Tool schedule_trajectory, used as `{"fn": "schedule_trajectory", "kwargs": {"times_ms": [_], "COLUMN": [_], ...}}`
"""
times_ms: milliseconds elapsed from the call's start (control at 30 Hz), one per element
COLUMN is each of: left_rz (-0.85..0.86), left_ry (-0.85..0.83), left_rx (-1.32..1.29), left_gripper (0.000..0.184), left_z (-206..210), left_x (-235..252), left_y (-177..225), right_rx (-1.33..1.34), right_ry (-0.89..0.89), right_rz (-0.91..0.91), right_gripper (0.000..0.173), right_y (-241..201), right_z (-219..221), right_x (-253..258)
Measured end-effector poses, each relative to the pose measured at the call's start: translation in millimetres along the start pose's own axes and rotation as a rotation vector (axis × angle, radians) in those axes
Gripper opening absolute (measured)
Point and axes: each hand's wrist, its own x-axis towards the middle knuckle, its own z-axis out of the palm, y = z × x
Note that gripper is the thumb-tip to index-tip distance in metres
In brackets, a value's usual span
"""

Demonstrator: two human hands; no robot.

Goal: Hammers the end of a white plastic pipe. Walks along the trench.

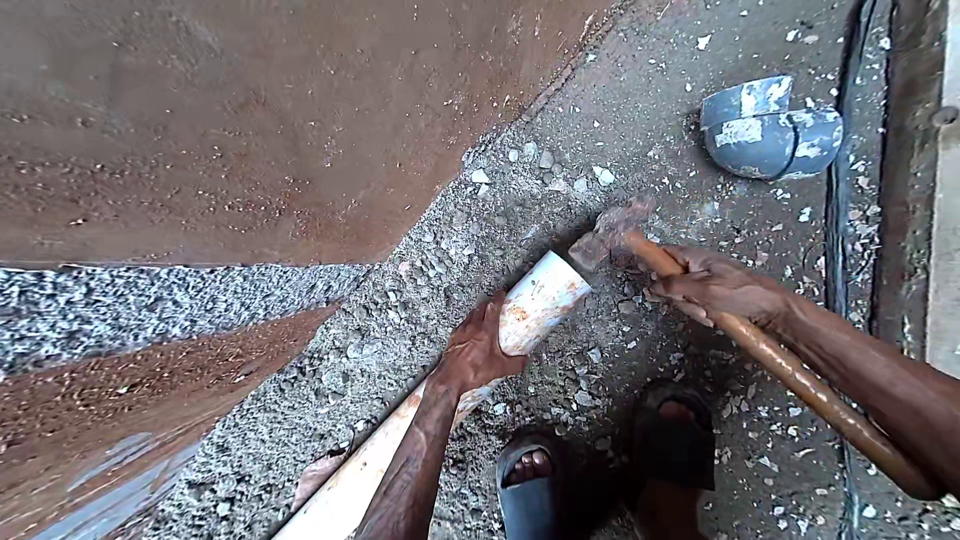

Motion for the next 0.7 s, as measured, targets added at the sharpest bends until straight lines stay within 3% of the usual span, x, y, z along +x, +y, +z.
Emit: {"fn": "schedule_trajectory", "kwargs": {"times_ms": [200,233,333,400,467,633,700], "left_rz": [-0.021,-0.025,-0.022,-0.015,0.001,-0.011,-0.021], "left_ry": [-0.012,-0.019,-0.02,-0.018,0.002,-0.004,-0.014], "left_rx": [-0.005,0.005,0.015,0.009,-0.001,0.005,0.012], "left_gripper": [0.117,0.117,0.117,0.117,0.117,0.116,0.117], "left_z": [-5,-6,-4,-2,-1,-4,-4], "left_x": [-2,-2,1,1,0,-2,-2], "left_y": [1,2,1,0,-1,1,2], "right_rx": [0.12,0.096,-0.081,-0.083,-0.043,0.13,0.067], "right_ry": [0.434,0.397,0.044,-0.039,0.007,0.36,0.28], "right_rz": [-0.12,-0.088,0.084,0.076,0.011,-0.1,-0.044], "right_gripper": [0.03,0.028,0.027,0.03,0.027,0.029,0.03], "right_y": [-4,-5,-8,-7,-4,-1,-2], "right_z": [-13,-6,12,9,4,-3,6], "right_x": [9,7,0,-2,-4,4,3]}}
